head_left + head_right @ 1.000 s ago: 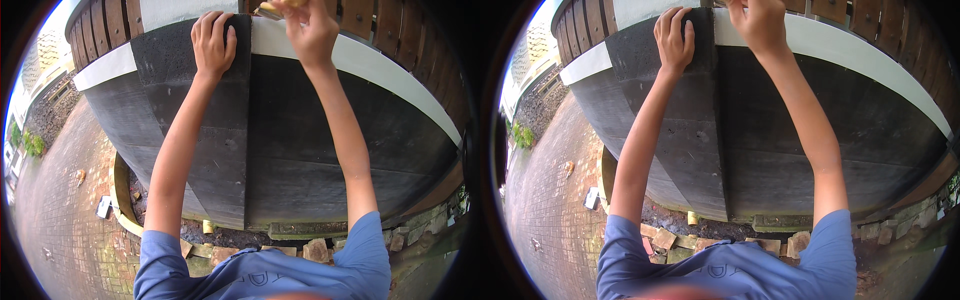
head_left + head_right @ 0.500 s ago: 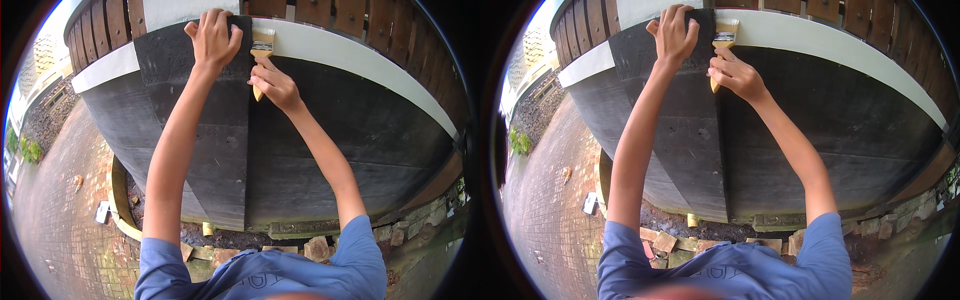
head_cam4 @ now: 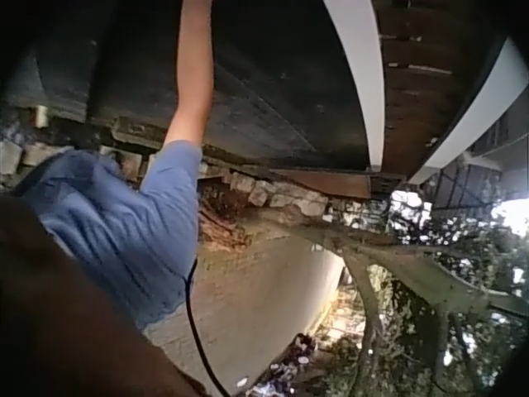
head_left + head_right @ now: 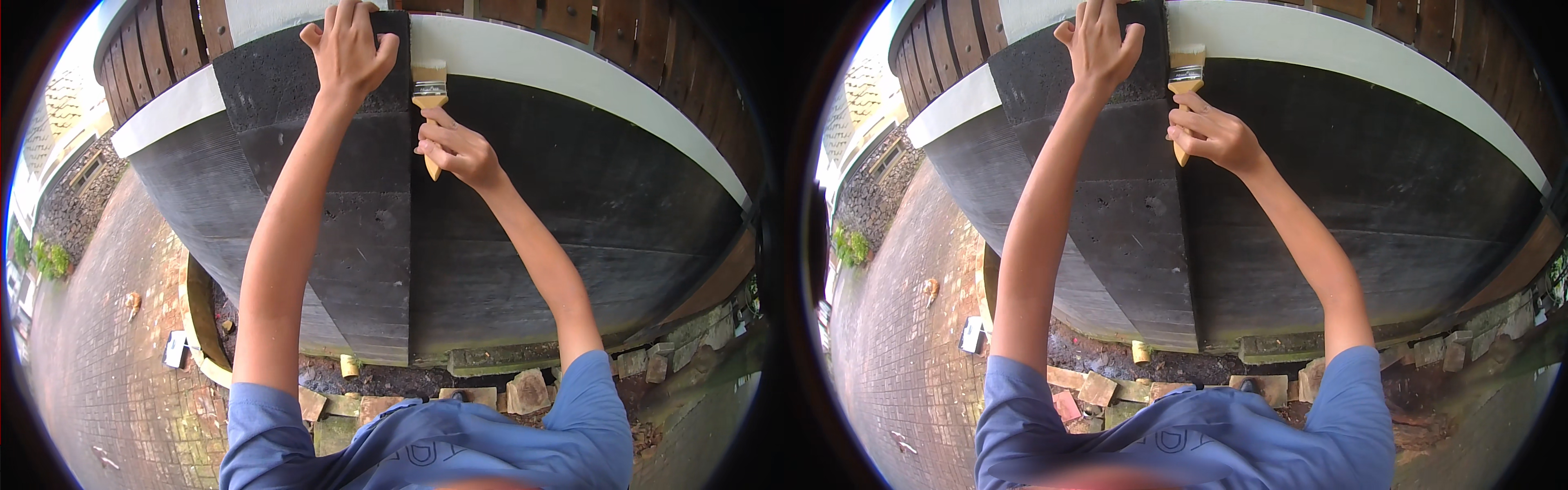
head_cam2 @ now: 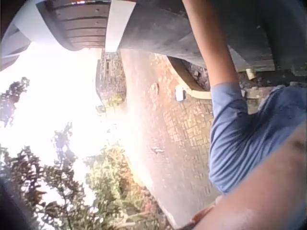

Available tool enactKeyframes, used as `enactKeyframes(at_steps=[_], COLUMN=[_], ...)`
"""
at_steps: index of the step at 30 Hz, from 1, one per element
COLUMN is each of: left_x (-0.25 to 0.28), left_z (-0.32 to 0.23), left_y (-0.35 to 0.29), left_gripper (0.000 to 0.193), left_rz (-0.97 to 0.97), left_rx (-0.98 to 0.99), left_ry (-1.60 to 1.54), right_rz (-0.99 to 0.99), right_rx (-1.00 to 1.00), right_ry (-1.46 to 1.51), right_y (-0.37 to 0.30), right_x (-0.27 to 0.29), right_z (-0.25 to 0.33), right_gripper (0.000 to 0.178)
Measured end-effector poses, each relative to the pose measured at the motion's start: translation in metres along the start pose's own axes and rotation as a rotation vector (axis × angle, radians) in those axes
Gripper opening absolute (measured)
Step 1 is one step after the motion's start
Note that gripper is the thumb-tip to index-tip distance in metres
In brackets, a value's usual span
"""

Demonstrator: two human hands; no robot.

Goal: Painting the top white edge of an outdoor wall using a brush.

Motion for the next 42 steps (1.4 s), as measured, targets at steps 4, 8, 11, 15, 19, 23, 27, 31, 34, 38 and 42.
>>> enactKeyframes(at_steps=[4,8,11,15,19,23,27,31,34,38,42], left_x=[-0.002,-0.006,-0.018,-0.029,-0.032,-0.038,-0.038,-0.037,-0.037,-0.031,-0.027], left_z=[0.004,0.005,0.013,0.02,0.034,0.023,0.017,0.025,0.022,0.016,-0.005], left_y=[-0.005,-0.005,-0.008,-0.012,-0.024,-0.019,-0.018,-0.022,-0.035,-0.047,-0.057], left_gripper=[0.042,0.042,0.04,0.044,0.046,0.044,0.04,0.039,0.044,0.047,0.053], left_rz=[-0.052,-0.115,-0.174,-0.202,-0.274,-0.296,-0.31,-0.333,-0.35,-0.328,-0.199], left_rx=[-0.013,-0.048,-0.096,-0.079,-0.086,-0.068,-0.089,-0.144,-0.193,-0.23,-0.235], left_ry=[0.024,0.026,0.154,0.183,0.147,0.12,0.121,0.122,0.097,0.083,0.194], right_rz=[-0.008,0.025,-0.07,-0.105,-0.099,-0.173,-0.21,-0.212,-0.202,-0.15,-0.125], right_rx=[-0.023,-0.05,-0.052,-0.157,-0.418,-0.401,-0.365,-0.255,-0.295,-0.276,-0.406], right_ry=[0.072,0.152,0.187,0.111,0.251,0.264,0.154,0.021,0.059,-0.054,0.101], right_y=[0.001,0.002,0.001,0.021,0.048,0.069,0.079,0.081,0.072,0.056,0.023], right_x=[0.003,0.014,0.022,0.034,0.032,0.048,0.051,0.039,0.029,0.024,0.022], right_z=[0.007,0.011,0.006,-0.012,-0.024,-0.033,-0.043,-0.043,-0.033,-0.01,-0.014], right_gripper=[0.049,0.053,0.043,0.03,0.021,0.021,0.025,0.025,0.02,0.017,0.023])
Point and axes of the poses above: each hand's wrist, its own y-axis towards the middle knuckle, its own x-axis out of the back of the hand, z = x × y, the point moved 5 cm from there along y, towards the middle knuckle, and after that the axes turned 11 degrees about -x, right-handed, at the moved point
